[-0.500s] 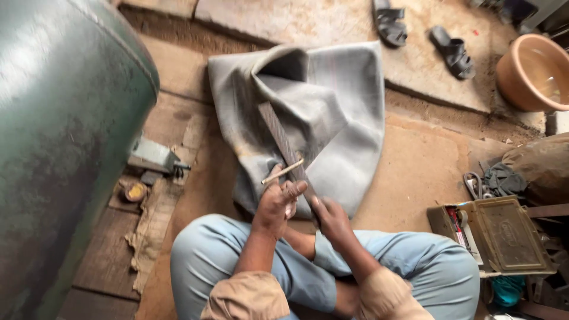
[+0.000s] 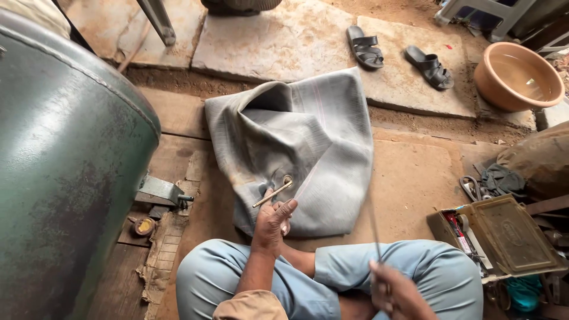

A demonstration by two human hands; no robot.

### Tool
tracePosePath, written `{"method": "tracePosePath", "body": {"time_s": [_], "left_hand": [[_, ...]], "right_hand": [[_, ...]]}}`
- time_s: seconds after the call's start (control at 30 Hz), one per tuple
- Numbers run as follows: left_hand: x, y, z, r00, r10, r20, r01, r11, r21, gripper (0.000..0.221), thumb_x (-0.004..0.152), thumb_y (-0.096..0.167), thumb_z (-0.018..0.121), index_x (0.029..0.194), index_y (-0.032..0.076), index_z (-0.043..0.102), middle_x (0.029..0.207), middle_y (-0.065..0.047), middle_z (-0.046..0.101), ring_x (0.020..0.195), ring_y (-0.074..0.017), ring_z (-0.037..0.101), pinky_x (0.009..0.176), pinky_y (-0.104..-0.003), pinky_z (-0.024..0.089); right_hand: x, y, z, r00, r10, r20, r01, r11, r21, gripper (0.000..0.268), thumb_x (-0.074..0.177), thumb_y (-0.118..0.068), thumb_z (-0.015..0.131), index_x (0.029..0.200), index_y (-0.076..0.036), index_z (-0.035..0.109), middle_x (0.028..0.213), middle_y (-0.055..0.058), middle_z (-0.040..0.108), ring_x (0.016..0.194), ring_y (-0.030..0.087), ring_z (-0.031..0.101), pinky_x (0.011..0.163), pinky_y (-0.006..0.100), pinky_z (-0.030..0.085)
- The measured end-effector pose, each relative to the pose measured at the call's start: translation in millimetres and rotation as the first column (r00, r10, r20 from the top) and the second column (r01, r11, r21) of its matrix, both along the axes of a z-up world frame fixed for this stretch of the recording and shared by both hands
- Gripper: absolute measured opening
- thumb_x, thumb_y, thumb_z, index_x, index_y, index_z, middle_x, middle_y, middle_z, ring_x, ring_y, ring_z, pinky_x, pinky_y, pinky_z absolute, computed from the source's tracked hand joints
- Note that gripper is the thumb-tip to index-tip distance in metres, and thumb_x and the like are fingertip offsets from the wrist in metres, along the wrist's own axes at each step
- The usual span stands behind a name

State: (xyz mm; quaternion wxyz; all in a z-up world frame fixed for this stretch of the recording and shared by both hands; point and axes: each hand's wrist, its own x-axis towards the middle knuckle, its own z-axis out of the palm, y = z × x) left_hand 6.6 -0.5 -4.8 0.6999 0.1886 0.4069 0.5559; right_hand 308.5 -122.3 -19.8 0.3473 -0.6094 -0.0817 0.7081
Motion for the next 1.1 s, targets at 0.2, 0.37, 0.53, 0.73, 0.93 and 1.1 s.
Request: {"method": "tracePosePath", "body": {"time_s": [0.2, 0.37, 0.53, 0.73, 0.93, 1.1], "left_hand": [[2, -4, 1, 0.993, -0.001, -0.119, 0.0, 1.0, -0.007, 0.117, 0.076, 0.021, 0.084, 0.162, 0.0, 0.007, 0.068, 0.003, 0.052, 0.045, 0.0001, 0.04, 0.037, -0.016, 0.033], [1, -5, -19, 0.994, -0.014, -0.113, 0.013, 1.0, -0.005, 0.115, 0.079, 0.017, 0.083, 0.162, 0.003, 0.003, 0.069, 0.003, 0.05, 0.047, -0.0012, 0.041, 0.039, -0.017, 0.033], [2, -4, -30, 0.994, -0.055, -0.097, 0.053, 0.998, -0.02, 0.104, 0.079, 0.017, 0.078, 0.161, -0.001, 0.016, 0.068, 0.002, 0.055, 0.046, -0.0038, 0.045, 0.038, -0.018, 0.034], [1, -4, -17, 0.99, -0.019, -0.137, 0.025, 0.999, 0.042, 0.105, 0.084, 0.014, 0.076, 0.162, 0.001, 0.006, 0.071, 0.002, 0.053, 0.051, -0.0038, 0.045, 0.045, -0.018, 0.038], [4, -2, -18, 0.997, -0.002, -0.079, 0.007, 0.998, 0.066, 0.107, 0.086, 0.014, 0.076, 0.163, -0.002, 0.003, 0.072, 0.002, 0.053, 0.054, -0.0041, 0.045, 0.047, -0.018, 0.039], [6, -9, -3, 0.999, -0.016, -0.03, 0.02, 0.99, 0.136, 0.104, 0.084, 0.005, 0.071, 0.165, -0.001, 0.006, 0.072, 0.004, 0.049, 0.055, -0.0038, 0.044, 0.046, -0.018, 0.037]], "right_hand": [[-19, 88, 14, 0.989, -0.125, -0.077, 0.146, 0.845, 0.514, 0.024, 0.093, -0.02, 0.066, 0.076, -0.012, 0.051, 0.052, 0.003, 0.047, 0.035, 0.01, 0.036, 0.037, 0.028, 0.032], [-22, 123, -20, 0.976, -0.218, 0.007, 0.179, 0.818, 0.546, 0.017, 0.09, -0.016, 0.068, 0.08, -0.011, 0.055, 0.06, 0.0, 0.051, 0.04, 0.008, 0.038, 0.039, 0.027, 0.031], [29, 142, -171, 0.951, -0.263, -0.162, 0.286, 0.948, 0.14, 0.031, 0.091, -0.026, 0.067, 0.073, -0.016, 0.045, 0.056, -0.001, 0.046, 0.036, 0.009, 0.033, 0.036, 0.028, 0.026], [4, 138, -112, 0.9, -0.35, -0.26, 0.395, 0.907, 0.145, 0.026, 0.093, -0.021, 0.067, 0.077, -0.017, 0.045, 0.058, -0.006, 0.041, 0.038, 0.006, 0.032, 0.037, 0.026, 0.026], [10, 140, -125, 0.897, -0.441, -0.037, 0.434, 0.86, 0.268, 0.021, 0.095, -0.021, 0.068, 0.085, -0.016, 0.051, 0.067, -0.001, 0.049, 0.044, 0.008, 0.039, 0.044, 0.029, 0.035], [28, 128, -184, 0.879, -0.303, -0.369, 0.396, 0.894, 0.21, 0.039, 0.102, -0.044, 0.058, 0.074, -0.02, 0.045, 0.056, -0.006, 0.041, 0.037, 0.006, 0.034, 0.036, 0.026, 0.029]]}}
